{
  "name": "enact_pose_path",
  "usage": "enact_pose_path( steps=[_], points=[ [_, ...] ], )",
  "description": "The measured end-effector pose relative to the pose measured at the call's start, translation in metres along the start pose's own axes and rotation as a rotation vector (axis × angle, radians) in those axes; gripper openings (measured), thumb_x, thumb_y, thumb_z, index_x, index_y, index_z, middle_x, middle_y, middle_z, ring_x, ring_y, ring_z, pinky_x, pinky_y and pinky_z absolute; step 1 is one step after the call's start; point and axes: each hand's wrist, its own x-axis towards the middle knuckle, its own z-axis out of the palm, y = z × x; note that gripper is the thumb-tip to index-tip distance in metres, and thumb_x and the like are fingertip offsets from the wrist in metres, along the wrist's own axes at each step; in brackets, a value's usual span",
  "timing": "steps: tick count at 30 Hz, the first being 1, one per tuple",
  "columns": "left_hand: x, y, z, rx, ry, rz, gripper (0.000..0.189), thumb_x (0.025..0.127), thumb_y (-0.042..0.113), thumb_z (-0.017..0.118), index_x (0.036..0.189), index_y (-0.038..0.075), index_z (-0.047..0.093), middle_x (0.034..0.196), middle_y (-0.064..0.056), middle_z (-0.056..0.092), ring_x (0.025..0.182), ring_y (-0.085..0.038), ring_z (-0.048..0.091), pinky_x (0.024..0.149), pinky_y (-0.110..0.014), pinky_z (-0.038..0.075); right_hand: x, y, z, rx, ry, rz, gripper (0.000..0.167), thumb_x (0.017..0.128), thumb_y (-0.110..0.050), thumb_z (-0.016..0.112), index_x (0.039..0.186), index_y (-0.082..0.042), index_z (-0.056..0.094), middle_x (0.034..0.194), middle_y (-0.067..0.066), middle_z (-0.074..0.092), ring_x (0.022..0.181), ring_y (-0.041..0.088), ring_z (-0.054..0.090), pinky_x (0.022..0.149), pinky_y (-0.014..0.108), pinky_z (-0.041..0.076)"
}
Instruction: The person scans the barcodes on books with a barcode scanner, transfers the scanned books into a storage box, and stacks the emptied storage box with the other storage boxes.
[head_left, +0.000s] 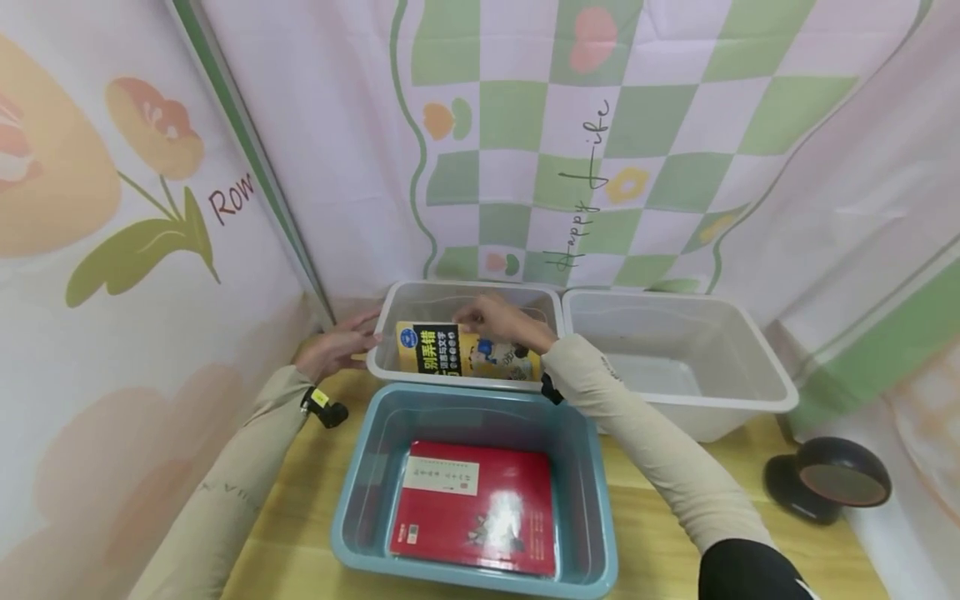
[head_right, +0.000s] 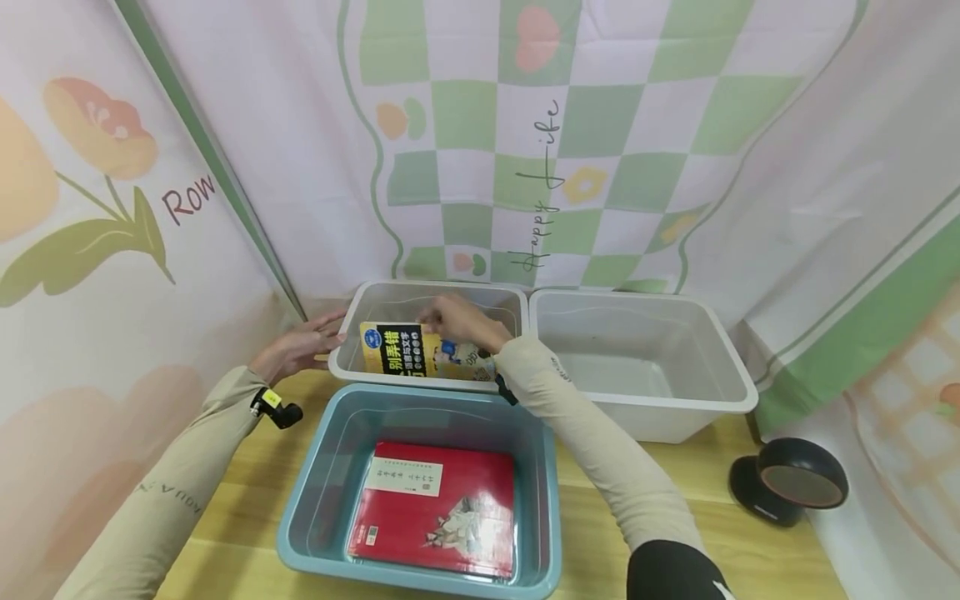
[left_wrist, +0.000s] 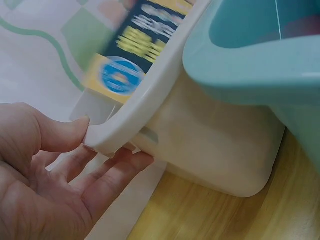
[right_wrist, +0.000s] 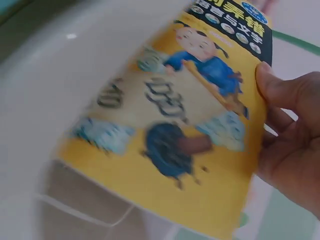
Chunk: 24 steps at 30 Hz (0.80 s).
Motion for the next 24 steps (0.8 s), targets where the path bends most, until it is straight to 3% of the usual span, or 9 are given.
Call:
enact_pose_path(
  steps=[4,8,12,17,24],
  points=[
    [0.000,-0.001,0.000,-0.024,-0.015,0.004,0.076,0.108,0.002,0.047,0.170,0.025,0.008,0.173,-0.021,0.016,0.151,-0.048,0.032,0.117,-0.063,0.040,-0.003,0.015,-0.001,0.028,-0.067,0.072,0.043,0.102,0.011,0.047,0.142,0.004,0.061,0.143,0.021,0.064,0.131,0.036,0.062,0.104,0.046,0.056],
    [-0.001,-0.002,0.001,-0.023,-0.030,0.015,0.076,0.109,0.003,0.048,0.170,0.025,0.008,0.174,-0.020,0.016,0.151,-0.047,0.033,0.116,-0.062,0.041,-0.005,0.016,-0.011,0.090,-0.073,0.111,0.045,0.102,0.010,0.047,0.146,0.005,0.056,0.147,0.023,0.060,0.129,0.039,0.063,0.099,0.048,0.058],
    [-0.002,-0.001,0.001,-0.020,-0.032,0.020,0.076,0.109,0.003,0.047,0.170,0.024,0.007,0.175,-0.018,0.014,0.150,-0.046,0.034,0.115,-0.061,0.042,-0.005,0.009,-0.017,0.082,-0.058,0.086,0.043,0.104,0.003,0.051,0.147,0.003,0.056,0.148,0.022,0.059,0.125,0.038,0.065,0.103,0.047,0.057],
    [-0.001,-0.002,0.002,-0.046,-0.026,0.008,0.075,0.109,0.002,0.045,0.170,0.024,0.006,0.174,-0.018,0.014,0.151,-0.046,0.033,0.117,-0.061,0.040,-0.006,-0.001,-0.010,0.066,-0.038,0.049,0.040,0.105,0.002,0.048,0.144,0.001,0.060,0.145,0.021,0.062,0.099,0.033,0.069,0.091,0.039,0.057],
    [-0.002,-0.002,0.002,-0.047,-0.027,0.014,0.076,0.110,0.005,0.047,0.170,0.024,0.005,0.175,-0.018,0.014,0.151,-0.046,0.032,0.119,-0.065,0.035,-0.019,-0.030,0.002,0.092,0.053,0.049,0.033,0.105,-0.003,0.054,0.136,0.000,0.066,0.132,0.021,0.069,0.108,0.031,0.071,0.090,0.037,0.061]
  ],
)
